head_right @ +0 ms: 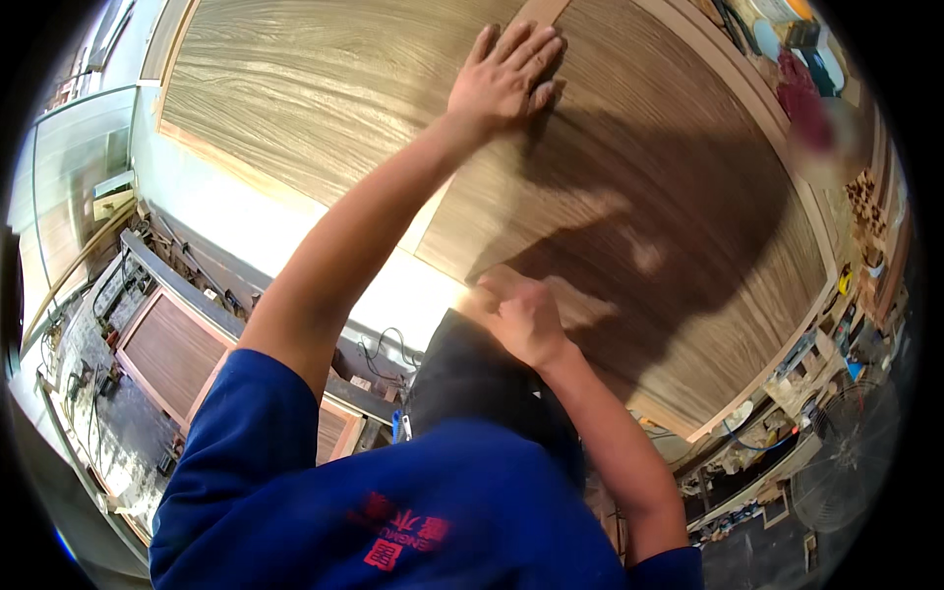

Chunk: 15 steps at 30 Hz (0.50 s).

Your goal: The person assembles a wooden door panel by attaching a wooden strip to the frame. They use a putty knife to apply adhesive, a rubber mallet to tap the strip into place, and a nail gun to secure it. The person also uses a sander to smooth the edges of the strip and the door frame.

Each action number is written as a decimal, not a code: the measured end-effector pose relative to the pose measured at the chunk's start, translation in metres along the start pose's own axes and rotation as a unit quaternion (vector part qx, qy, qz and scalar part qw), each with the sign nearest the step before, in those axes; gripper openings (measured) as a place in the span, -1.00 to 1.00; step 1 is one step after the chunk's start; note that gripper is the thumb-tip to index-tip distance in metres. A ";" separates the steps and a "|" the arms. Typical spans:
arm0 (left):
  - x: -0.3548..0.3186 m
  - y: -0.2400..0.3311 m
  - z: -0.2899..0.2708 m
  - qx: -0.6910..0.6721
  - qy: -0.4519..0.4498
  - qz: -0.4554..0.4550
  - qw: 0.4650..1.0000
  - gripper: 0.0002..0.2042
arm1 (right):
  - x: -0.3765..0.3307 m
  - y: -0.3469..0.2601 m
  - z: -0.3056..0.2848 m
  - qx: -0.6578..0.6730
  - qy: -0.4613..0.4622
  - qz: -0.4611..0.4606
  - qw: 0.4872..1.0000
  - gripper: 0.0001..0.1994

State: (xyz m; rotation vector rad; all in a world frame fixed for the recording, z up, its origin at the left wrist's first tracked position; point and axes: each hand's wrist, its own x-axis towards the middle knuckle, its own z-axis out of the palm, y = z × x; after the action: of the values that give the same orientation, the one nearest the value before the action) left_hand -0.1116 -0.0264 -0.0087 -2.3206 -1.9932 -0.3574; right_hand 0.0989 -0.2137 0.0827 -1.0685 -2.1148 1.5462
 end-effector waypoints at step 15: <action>0.006 0.011 -0.024 -0.084 -0.008 -0.016 0.996 -0.38 | -0.065 0.046 -0.117 0.098 0.277 0.182 0.938 -0.92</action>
State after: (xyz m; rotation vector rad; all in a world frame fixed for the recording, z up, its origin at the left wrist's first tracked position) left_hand -0.1035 -0.0273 0.0169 -2.3969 -2.0845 -0.5303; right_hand 0.2340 -0.1748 0.0953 -1.6529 -1.4114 1.3443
